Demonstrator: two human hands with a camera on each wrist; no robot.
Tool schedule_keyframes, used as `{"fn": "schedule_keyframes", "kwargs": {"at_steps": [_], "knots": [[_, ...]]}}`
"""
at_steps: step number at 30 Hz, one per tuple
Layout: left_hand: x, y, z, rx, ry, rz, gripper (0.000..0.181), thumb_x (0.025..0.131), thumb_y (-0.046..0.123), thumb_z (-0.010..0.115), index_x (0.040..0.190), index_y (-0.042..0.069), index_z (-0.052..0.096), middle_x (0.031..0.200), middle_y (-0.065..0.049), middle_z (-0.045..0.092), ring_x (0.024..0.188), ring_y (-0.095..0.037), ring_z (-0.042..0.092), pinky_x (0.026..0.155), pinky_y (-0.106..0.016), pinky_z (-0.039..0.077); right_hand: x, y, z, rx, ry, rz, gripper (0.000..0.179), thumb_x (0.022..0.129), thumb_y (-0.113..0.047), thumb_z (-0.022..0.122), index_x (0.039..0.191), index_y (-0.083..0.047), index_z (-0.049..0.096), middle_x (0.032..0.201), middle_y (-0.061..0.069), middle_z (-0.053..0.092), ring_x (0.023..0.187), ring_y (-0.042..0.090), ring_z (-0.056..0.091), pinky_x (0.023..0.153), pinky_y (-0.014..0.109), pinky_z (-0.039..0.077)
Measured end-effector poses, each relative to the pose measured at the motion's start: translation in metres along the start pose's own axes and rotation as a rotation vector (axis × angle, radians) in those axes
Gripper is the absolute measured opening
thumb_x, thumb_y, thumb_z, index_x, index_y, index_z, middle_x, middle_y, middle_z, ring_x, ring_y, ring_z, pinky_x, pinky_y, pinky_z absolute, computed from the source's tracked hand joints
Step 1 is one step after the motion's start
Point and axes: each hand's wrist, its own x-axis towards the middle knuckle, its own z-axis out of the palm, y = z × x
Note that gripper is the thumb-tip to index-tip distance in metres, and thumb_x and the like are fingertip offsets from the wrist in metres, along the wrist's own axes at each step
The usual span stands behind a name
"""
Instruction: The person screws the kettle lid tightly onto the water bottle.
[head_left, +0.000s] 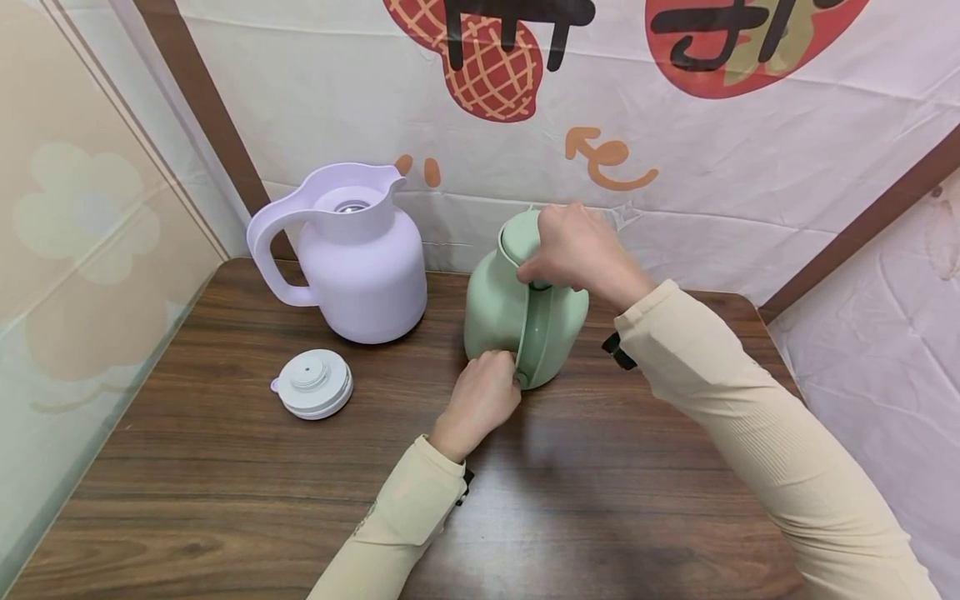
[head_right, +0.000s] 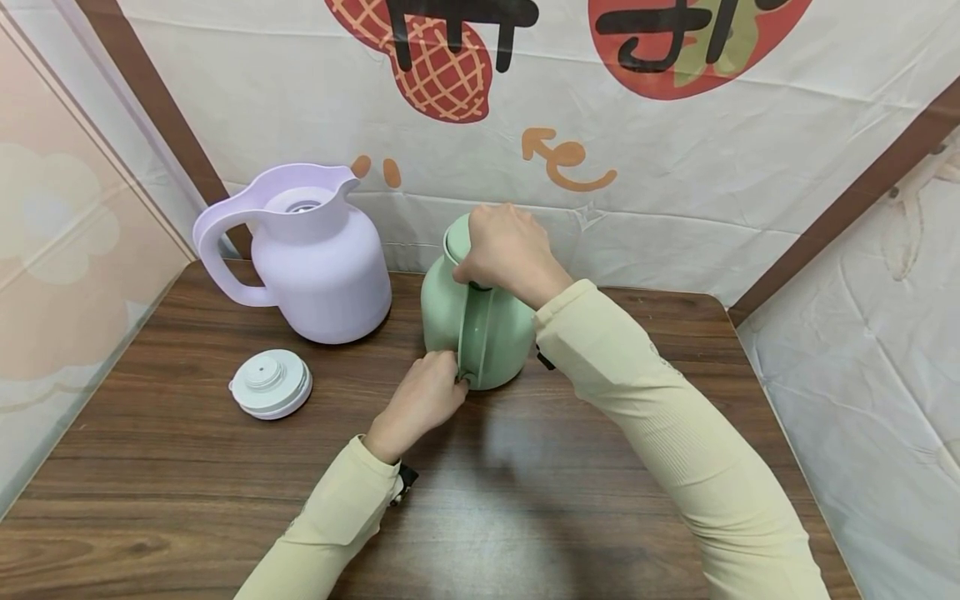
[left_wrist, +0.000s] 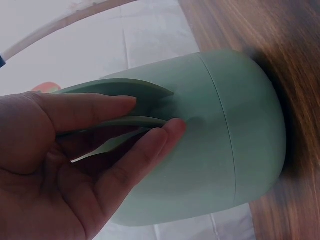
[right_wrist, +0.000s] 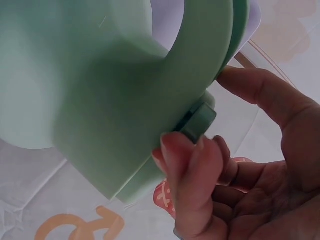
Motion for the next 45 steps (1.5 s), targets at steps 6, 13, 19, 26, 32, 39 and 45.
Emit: {"fn": "schedule_keyframes", "kwargs": {"at_steps": [6, 13, 19, 26, 32, 39, 45], "knots": [[0.0007, 0.0007, -0.0002, 0.002, -0.005, -0.004, 0.039, 0.073, -0.010, 0.053, 0.052, 0.014, 0.029, 0.053, 0.003, 0.026, 0.049, -0.012, 0.026, 0.044, -0.025, 0.028, 0.0007, 0.0008, 0.0005, -0.005, 0.007, 0.001, 0.023, 0.069, -0.021, 0.063, 0.060, -0.010, 0.045, 0.053, 0.003, 0.047, 0.039, 0.019, 0.052, 0.042, 0.029, 0.041], [0.0008, -0.0001, 0.0005, 0.001, -0.003, 0.000, 0.040, 0.074, -0.010, 0.053, 0.053, 0.014, 0.029, 0.053, 0.003, 0.025, 0.049, -0.012, 0.025, 0.043, -0.024, 0.026, 0.0010, 0.0012, 0.0008, 0.006, 0.017, -0.003, 0.023, 0.069, -0.020, 0.063, 0.060, -0.010, 0.045, 0.050, 0.002, 0.045, 0.039, 0.019, 0.051, 0.042, 0.028, 0.040], [0.0013, -0.0001, 0.0003, 0.007, 0.000, 0.006, 0.038, 0.073, -0.010, 0.053, 0.054, 0.014, 0.031, 0.053, 0.002, 0.028, 0.049, -0.012, 0.027, 0.044, -0.025, 0.028, 0.0016, 0.0009, 0.0007, 0.008, 0.014, -0.014, 0.023, 0.070, -0.019, 0.063, 0.060, -0.010, 0.044, 0.050, 0.001, 0.044, 0.038, 0.019, 0.051, 0.042, 0.028, 0.041], [0.0017, -0.0002, 0.0002, 0.004, -0.006, 0.004, 0.038, 0.073, -0.011, 0.052, 0.054, 0.014, 0.031, 0.053, 0.002, 0.027, 0.050, -0.012, 0.026, 0.044, -0.025, 0.027, 0.0017, 0.0002, 0.0001, 0.017, 0.009, -0.008, 0.022, 0.070, -0.018, 0.062, 0.059, -0.010, 0.045, 0.049, 0.002, 0.044, 0.038, 0.018, 0.049, 0.043, 0.028, 0.039], [0.0018, -0.0005, 0.0006, -0.002, -0.008, 0.001, 0.038, 0.073, -0.011, 0.052, 0.054, 0.014, 0.031, 0.054, 0.002, 0.026, 0.050, -0.012, 0.025, 0.043, -0.024, 0.025, 0.0019, -0.0006, 0.0005, 0.017, 0.010, -0.014, 0.022, 0.069, -0.017, 0.063, 0.058, -0.009, 0.046, 0.047, 0.002, 0.044, 0.038, 0.016, 0.046, 0.044, 0.028, 0.038], [0.0013, 0.0000, 0.0004, 0.003, -0.002, -0.001, 0.036, 0.073, -0.010, 0.053, 0.054, 0.013, 0.033, 0.052, 0.001, 0.031, 0.049, -0.012, 0.029, 0.044, -0.025, 0.029, 0.0023, -0.0007, 0.0019, 0.007, 0.018, -0.017, 0.025, 0.069, -0.017, 0.063, 0.055, -0.010, 0.044, 0.047, 0.000, 0.041, 0.040, 0.016, 0.043, 0.044, 0.028, 0.037], [0.0012, 0.0007, 0.0005, -0.006, -0.001, 0.003, 0.037, 0.072, -0.012, 0.052, 0.054, 0.014, 0.032, 0.053, 0.002, 0.027, 0.049, -0.012, 0.026, 0.042, -0.024, 0.027, 0.0032, -0.0008, 0.0034, -0.012, 0.044, -0.025, 0.030, 0.067, -0.018, 0.066, 0.057, -0.012, 0.038, 0.058, 0.000, 0.034, 0.055, 0.019, 0.037, 0.051, 0.030, 0.033]]}}
